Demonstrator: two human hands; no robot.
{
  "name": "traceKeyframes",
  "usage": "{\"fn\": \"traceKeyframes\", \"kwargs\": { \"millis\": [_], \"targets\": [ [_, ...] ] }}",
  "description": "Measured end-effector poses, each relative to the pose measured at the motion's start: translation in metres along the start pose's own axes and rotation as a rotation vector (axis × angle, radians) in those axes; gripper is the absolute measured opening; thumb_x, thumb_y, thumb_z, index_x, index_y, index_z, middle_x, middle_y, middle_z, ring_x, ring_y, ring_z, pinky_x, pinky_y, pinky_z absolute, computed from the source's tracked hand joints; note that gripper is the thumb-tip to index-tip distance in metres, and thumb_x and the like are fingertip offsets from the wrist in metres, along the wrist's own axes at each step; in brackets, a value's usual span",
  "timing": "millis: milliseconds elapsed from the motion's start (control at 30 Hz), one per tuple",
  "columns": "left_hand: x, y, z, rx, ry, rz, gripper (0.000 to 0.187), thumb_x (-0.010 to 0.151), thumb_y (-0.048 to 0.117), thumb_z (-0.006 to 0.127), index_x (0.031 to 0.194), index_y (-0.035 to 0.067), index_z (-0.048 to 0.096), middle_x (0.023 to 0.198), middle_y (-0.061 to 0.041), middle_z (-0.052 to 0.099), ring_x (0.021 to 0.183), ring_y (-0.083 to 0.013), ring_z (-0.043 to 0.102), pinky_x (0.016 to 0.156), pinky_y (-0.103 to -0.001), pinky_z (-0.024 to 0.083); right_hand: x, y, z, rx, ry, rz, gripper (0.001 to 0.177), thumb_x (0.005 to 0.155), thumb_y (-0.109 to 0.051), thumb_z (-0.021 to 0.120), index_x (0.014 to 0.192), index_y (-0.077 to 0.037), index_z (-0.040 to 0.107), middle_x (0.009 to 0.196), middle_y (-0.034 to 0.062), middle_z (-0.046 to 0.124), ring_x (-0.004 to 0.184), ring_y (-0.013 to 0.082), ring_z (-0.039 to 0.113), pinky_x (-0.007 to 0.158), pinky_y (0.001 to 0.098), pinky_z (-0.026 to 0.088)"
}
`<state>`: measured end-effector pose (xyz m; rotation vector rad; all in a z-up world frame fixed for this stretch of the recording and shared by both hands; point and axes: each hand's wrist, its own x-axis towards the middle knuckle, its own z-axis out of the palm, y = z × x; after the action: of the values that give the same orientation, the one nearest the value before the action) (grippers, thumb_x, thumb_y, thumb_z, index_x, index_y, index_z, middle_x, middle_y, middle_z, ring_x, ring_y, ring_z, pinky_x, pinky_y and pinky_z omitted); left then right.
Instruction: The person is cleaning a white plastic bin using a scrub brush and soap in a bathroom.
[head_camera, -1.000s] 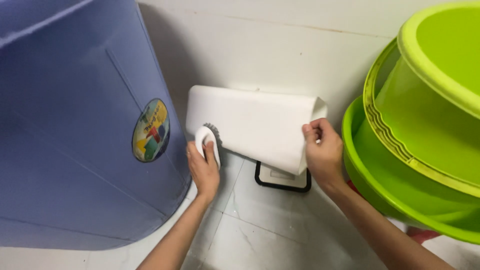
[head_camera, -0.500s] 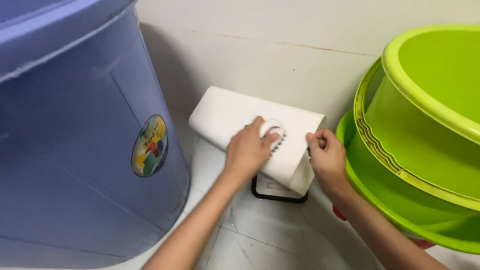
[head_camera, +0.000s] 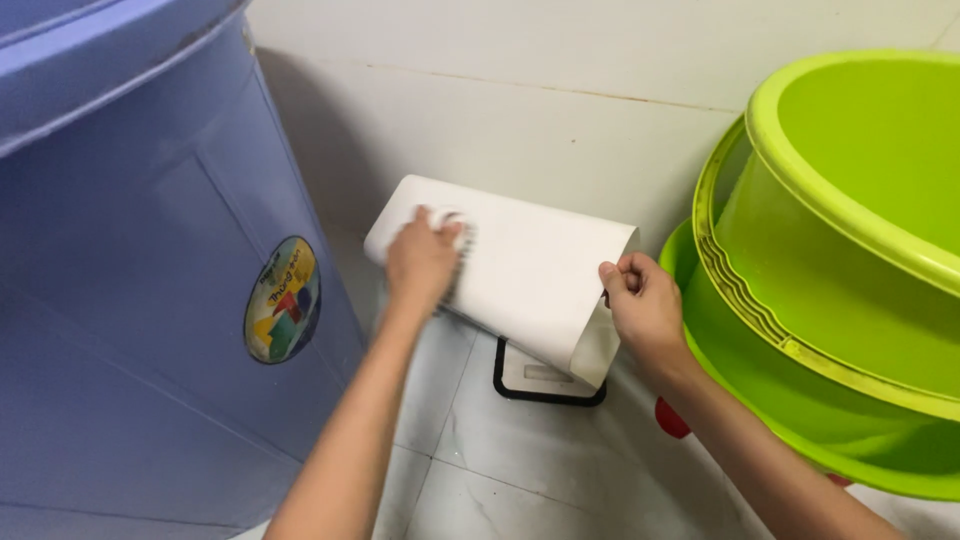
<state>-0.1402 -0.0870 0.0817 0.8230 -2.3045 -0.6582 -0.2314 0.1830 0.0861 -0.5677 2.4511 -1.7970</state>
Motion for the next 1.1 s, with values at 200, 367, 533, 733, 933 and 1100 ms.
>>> {"fn": "traceKeyframes", "kwargs": {
  "millis": [200,367,533,733,933,1100],
  "targets": [
    [-0.065,0.122,0.001,-0.1,-0.168,0.19,0.056,0.096,0.039,0.064,0.136,0.001,0.057,0.105,-0.022,0.072,0.095,-0.0397,0.071,0.082,-0.051,0.055,-0.018,0.001,0.004,-0.015,0.008,-0.081,0.024,0.099,-0.02,0.065,0.083,-0.003,0.057,0.063,0.001,0.055,0.059,0.0108,0.048,0.056,0.0301,0.042],
    [-0.053,0.129,0.015,-0.082,-0.164,0.234,0.05,0.095,0.039,0.065,0.128,0.002,0.059,0.107,-0.022,0.071,0.092,-0.0411,0.071,0.078,-0.051,0.056,-0.023,0.01,-0.004,0.033,-0.016,0.001,0.024,0.099,-0.021,0.063,0.084,-0.004,0.055,0.064,0.0003,0.054,0.061,0.0101,0.05,0.059,0.0281,0.043],
    [-0.002,0.089,-0.004,-0.072,-0.062,0.054,0.045,0.094,0.041,0.066,0.119,0.003,0.063,0.103,-0.021,0.073,0.096,-0.04,0.071,0.082,-0.052,0.055,-0.013,0.02,0.001,0.104,-0.052,-0.048,0.025,0.1,-0.022,0.064,0.084,-0.003,0.058,0.065,0.0,0.052,0.061,0.0088,0.049,0.059,0.0277,0.042],
    [-0.038,0.099,-0.023,-0.024,-0.334,0.121,0.055,0.093,0.048,0.064,0.132,0.01,0.056,0.095,-0.021,0.075,0.095,-0.037,0.072,0.087,-0.048,0.054,0.008,0.013,-0.003,0.19,-0.129,0.113,0.021,0.099,-0.024,0.065,0.09,-0.005,0.063,0.068,0.0,0.058,0.059,0.0089,0.049,0.053,0.0273,0.04],
    [-0.085,0.117,-0.044,-0.019,-0.505,0.325,0.039,0.095,0.043,0.063,0.117,0.011,0.064,0.096,-0.016,0.076,0.096,-0.0369,0.071,0.083,-0.05,0.053,0.016,0.029,-0.01,0.27,-0.154,0.131,0.017,0.099,-0.019,0.059,0.093,-0.004,0.064,0.072,0.0013,0.062,0.063,0.0089,0.057,0.055,0.0269,0.045],
    [-0.068,0.136,-0.029,-0.092,-0.3,0.312,0.039,0.092,0.038,0.067,0.122,0.012,0.062,0.101,-0.019,0.073,0.095,-0.0402,0.068,0.079,-0.052,0.052,0.02,0.029,-0.008,0.268,-0.183,0.106,0.023,0.101,-0.021,0.06,0.088,-0.003,0.066,0.07,0.0026,0.06,0.061,0.0119,0.053,0.056,0.0275,0.043]
  ]
}}
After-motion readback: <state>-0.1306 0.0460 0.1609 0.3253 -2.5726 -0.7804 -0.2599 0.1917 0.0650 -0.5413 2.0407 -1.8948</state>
